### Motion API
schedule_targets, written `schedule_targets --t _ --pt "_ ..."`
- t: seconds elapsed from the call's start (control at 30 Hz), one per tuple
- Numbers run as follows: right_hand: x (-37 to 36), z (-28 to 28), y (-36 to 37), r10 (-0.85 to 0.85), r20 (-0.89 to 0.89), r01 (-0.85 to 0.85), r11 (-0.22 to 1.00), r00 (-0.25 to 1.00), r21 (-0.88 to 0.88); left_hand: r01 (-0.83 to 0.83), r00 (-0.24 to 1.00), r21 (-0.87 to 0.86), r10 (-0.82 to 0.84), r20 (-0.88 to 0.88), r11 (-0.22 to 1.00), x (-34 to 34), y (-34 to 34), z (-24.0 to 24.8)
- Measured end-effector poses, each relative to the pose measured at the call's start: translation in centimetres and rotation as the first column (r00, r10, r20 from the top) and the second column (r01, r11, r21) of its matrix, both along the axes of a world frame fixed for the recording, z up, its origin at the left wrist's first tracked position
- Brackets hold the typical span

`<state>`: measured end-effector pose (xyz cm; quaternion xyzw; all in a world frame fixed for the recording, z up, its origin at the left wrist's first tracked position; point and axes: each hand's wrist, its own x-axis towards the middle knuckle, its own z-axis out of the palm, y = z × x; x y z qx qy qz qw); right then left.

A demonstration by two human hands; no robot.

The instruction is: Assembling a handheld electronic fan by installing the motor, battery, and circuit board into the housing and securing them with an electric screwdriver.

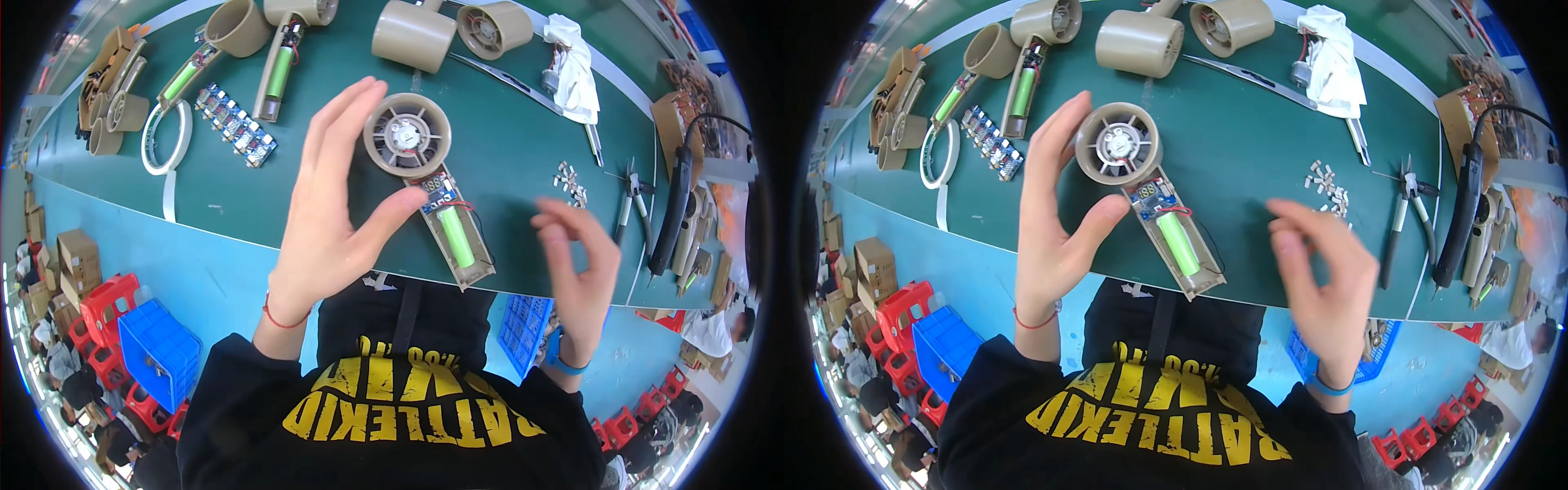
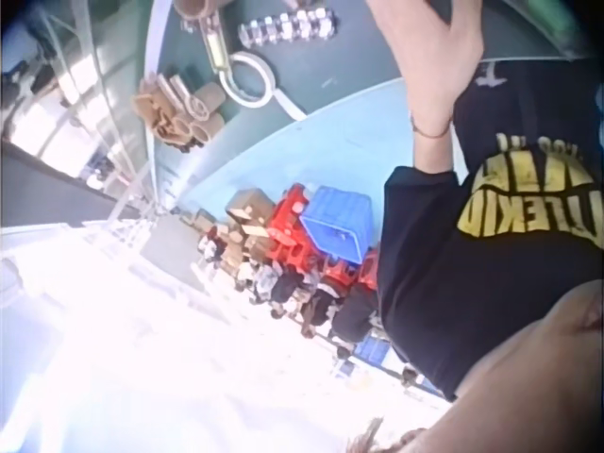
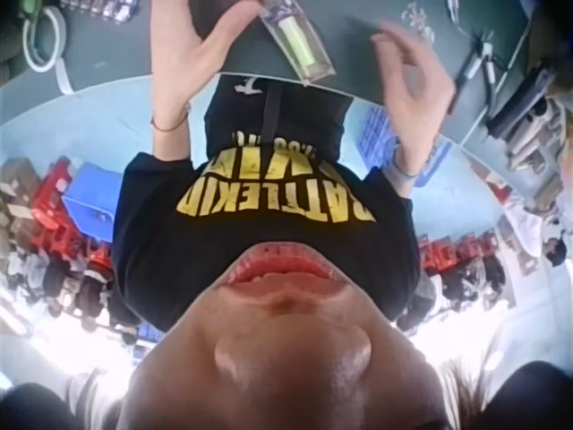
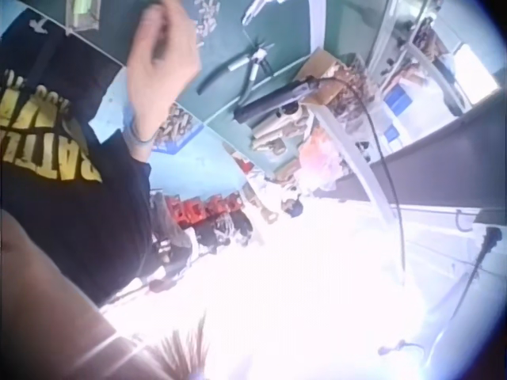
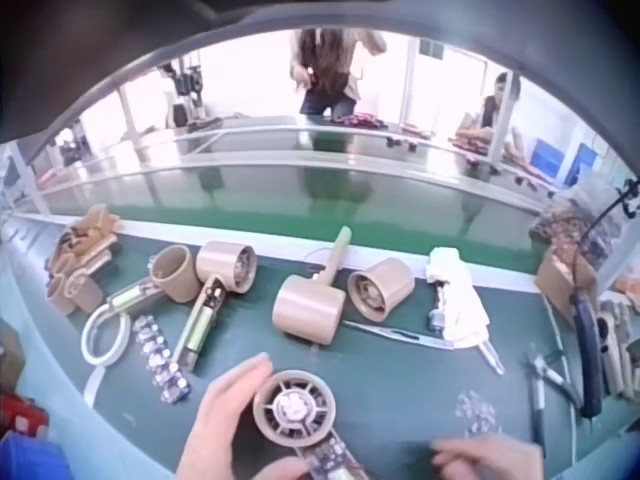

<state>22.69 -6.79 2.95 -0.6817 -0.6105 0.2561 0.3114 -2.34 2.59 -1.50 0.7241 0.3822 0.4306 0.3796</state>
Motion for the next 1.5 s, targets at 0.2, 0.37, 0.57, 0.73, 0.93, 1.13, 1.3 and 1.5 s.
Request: schedule_targets --t 0.2,0.37,0.57,0.73,0.93,1.13,1.3,1.5 --pt "7.8 -1.4 -0.7 -0.465 0.152 0.419 0.87 0.872 0.262 -0.139 0.987 0.114 0.147 -0.067 0.984 -0.1 -1.4 0.5" --pt "17.6 -0.6 0.0 -0.646 0.505 0.465 0.763 0.573 0.448 -0.266 0.962 -0.225 0.272 -0.005 0.937 0.0 -2.6 1.7" --pt "22.4 -3.1 0.1 -0.562 0.532 0.529 0.816 0.633 0.233 -0.14 0.99 -0.453 0.132 -0.05 0.88 1.2 -3.7 2.9" --pt "11.8 1.2 0.5 -0.405 0.421 0.247 0.891 0.812 0.38 -0.115 0.991 -0.452 0.075 -0.107 0.884 1.4 -4.2 1.9" --pt "-2.5 1.7 4.0 0.285 0.098 -0.299 0.936 0.953 0.185 -0.044 0.984 -0.492 0.122 0.127 0.869 2.2 -5.5 0.7" --pt "-5.6 -0.9 7.1 0.306 -0.011 -0.297 0.932 0.952 0.206 0.011 0.945 -0.364 0.109 0.309 0.931 2.7 -3.8 -1.6" --pt "-7.3 -0.8 7.4 0.283 -0.04 -0.27 0.944 0.958 0.192 0.058 0.94 -0.474 0.112 0.323 0.878 1.4 -3.1 -0.1" --pt "-7.5 -1.5 6.0 0.183 -0.125 -0.167 0.977 0.975 0.132 0.103 0.93 -0.582 0.129 0.344 0.806 1.6 -4.1 1.2"
